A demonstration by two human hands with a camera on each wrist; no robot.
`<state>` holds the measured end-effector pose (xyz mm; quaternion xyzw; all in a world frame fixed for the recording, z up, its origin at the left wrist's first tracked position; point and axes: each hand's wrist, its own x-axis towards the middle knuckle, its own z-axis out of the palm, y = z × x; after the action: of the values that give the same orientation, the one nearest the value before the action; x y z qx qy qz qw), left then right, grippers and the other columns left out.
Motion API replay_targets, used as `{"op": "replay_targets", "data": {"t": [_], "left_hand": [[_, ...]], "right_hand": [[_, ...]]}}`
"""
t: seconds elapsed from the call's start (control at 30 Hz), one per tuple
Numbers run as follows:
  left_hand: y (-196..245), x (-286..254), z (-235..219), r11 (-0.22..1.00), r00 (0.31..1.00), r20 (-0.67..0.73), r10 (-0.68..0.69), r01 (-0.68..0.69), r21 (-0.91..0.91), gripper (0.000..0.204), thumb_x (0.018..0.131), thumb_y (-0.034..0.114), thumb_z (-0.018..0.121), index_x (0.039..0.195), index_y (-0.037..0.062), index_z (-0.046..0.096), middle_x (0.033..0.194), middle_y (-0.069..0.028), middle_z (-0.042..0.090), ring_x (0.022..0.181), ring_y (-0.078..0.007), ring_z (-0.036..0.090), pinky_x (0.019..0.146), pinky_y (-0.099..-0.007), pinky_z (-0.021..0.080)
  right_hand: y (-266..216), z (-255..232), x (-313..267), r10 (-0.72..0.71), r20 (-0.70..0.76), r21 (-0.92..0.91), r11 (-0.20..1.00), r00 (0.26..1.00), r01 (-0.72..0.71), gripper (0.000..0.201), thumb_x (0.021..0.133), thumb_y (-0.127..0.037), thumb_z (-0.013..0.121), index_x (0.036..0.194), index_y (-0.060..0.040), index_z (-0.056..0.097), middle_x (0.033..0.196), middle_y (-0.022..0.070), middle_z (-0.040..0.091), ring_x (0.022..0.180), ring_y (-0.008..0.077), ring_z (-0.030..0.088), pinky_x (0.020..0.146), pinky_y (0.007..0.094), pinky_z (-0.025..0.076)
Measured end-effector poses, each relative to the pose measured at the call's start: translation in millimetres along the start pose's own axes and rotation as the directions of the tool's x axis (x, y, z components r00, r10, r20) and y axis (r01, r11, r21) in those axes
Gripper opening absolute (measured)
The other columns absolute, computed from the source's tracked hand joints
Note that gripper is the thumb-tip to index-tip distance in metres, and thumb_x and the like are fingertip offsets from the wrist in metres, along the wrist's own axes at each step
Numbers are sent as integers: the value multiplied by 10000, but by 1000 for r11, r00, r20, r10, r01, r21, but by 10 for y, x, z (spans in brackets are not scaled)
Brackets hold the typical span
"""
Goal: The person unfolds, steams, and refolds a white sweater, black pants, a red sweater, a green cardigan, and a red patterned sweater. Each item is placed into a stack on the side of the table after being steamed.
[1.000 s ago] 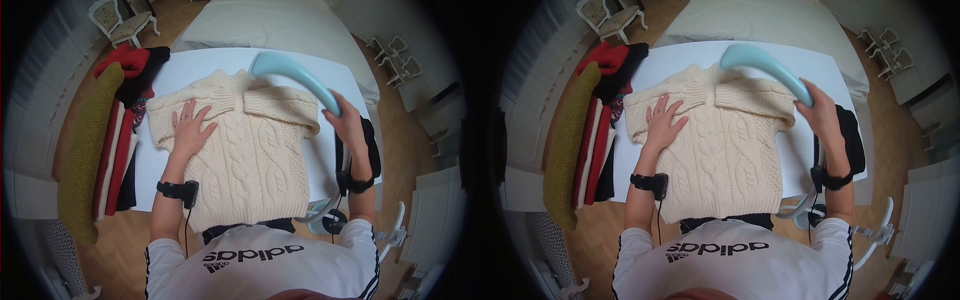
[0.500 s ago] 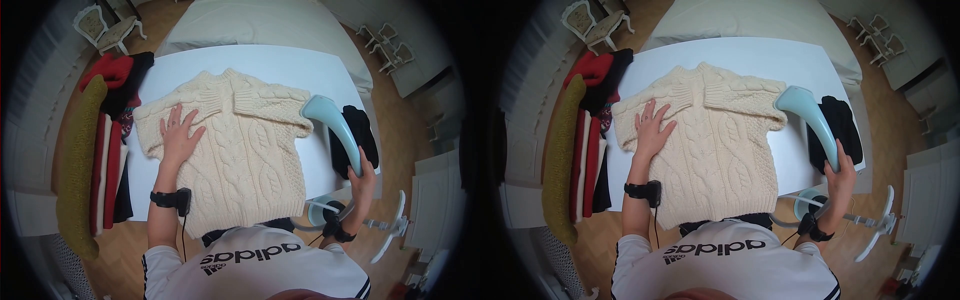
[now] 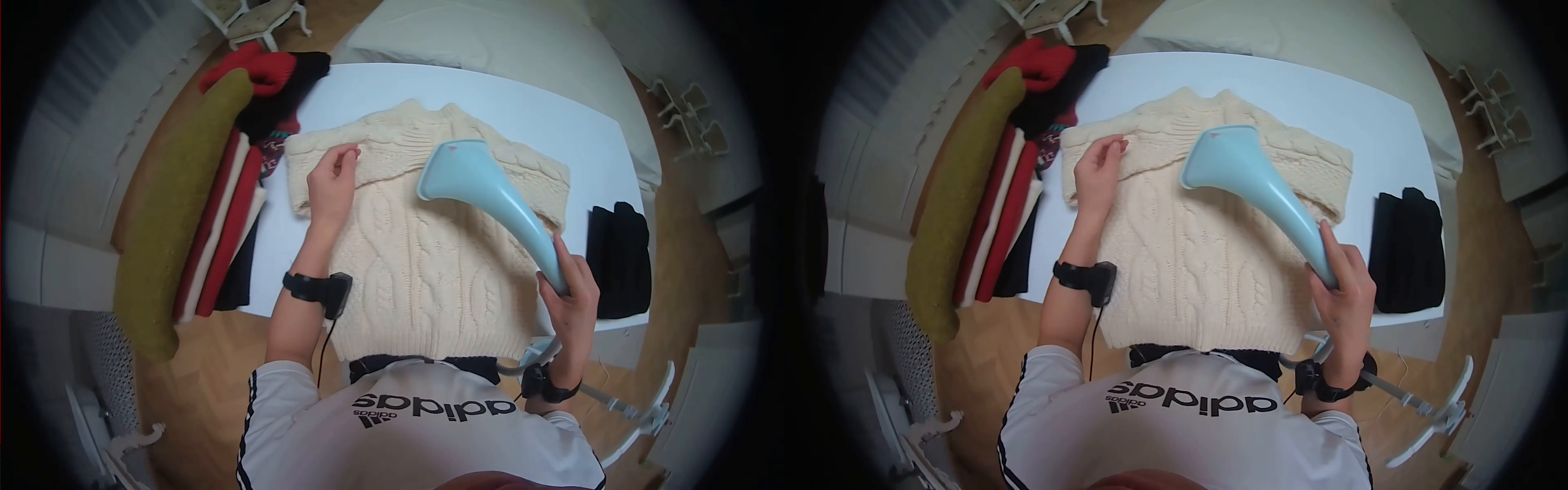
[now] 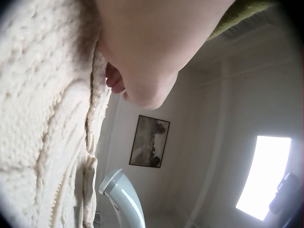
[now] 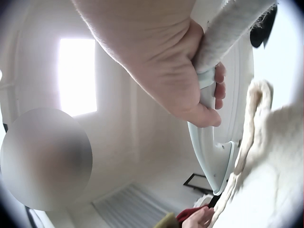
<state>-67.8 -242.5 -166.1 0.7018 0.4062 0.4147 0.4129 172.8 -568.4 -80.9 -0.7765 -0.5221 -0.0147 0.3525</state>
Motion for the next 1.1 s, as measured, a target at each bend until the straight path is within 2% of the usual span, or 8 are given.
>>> {"op": "replay_targets", "data": {"t": [0.07,0.17,0.43,0.57,0.7,0.93,1.07,1.1], "left_hand": [[70,0,-145,999,941,-337,33,-34,1,192,1002,94,611,1130,1,720,984,-121,763,889,-148,690,787,-292,531],[2,6,-310,1000,873,-488,4,1,10,199,1028,122,576,1114,-12,696,985,-118,747,880,-151,671,778,-303,519],[-448,243,-412,847,756,-531,-383,58,-529,345,1062,274,517,1158,-30,649,1025,-142,708,992,-208,650,903,-344,491],[-366,168,-345,985,806,-570,-162,166,-44,361,1050,302,526,1174,-13,651,1086,-173,700,1057,-329,647,960,-420,481],[-266,80,-241,879,893,-450,-27,235,414,328,1019,313,563,1206,74,688,1221,-165,667,1161,-368,598,1030,-459,437],[-226,-2,-144,719,949,-312,44,187,670,363,902,320,688,1220,151,729,1336,-133,613,1245,-344,542,1069,-465,403],[-110,-48,-157,683,965,-235,113,96,724,415,860,301,730,1241,137,720,1367,-158,596,1270,-355,523,1100,-493,379],[-72,-52,-197,725,979,-49,199,-114,680,427,859,303,731,1251,135,716,1383,-163,593,1288,-352,520,1110,-500,371]], "right_hand": [[-180,174,192,-83,74,53,995,994,79,694,784,-5,794,1429,-206,638,963,113,667,744,260,659,692,360,548],[-385,366,474,-238,176,36,971,955,236,723,793,-56,809,1455,-268,611,969,83,671,763,247,687,692,367,574],[-593,1033,1296,-391,315,117,920,865,374,683,850,-129,776,1485,-278,575,995,98,679,819,264,691,741,390,571],[-496,1037,1271,-320,384,101,947,866,305,681,851,-98,767,1480,-278,580,994,104,676,835,278,691,766,395,566],[-249,660,1122,-265,273,-9,961,925,278,673,851,-90,767,1470,-288,591,990,102,674,833,278,693,765,400,562],[104,155,834,-83,105,-204,973,991,103,661,842,-92,783,1455,-271,614,934,100,667,759,257,677,719,367,562],[-39,183,738,-110,34,-125,986,993,114,694,819,-57,795,1458,-259,614,915,100,654,730,233,652,706,357,551],[-79,192,711,-138,77,-72,987,987,144,699,811,-51,800,1454,-256,618,916,100,655,740,235,657,712,360,552]]}}
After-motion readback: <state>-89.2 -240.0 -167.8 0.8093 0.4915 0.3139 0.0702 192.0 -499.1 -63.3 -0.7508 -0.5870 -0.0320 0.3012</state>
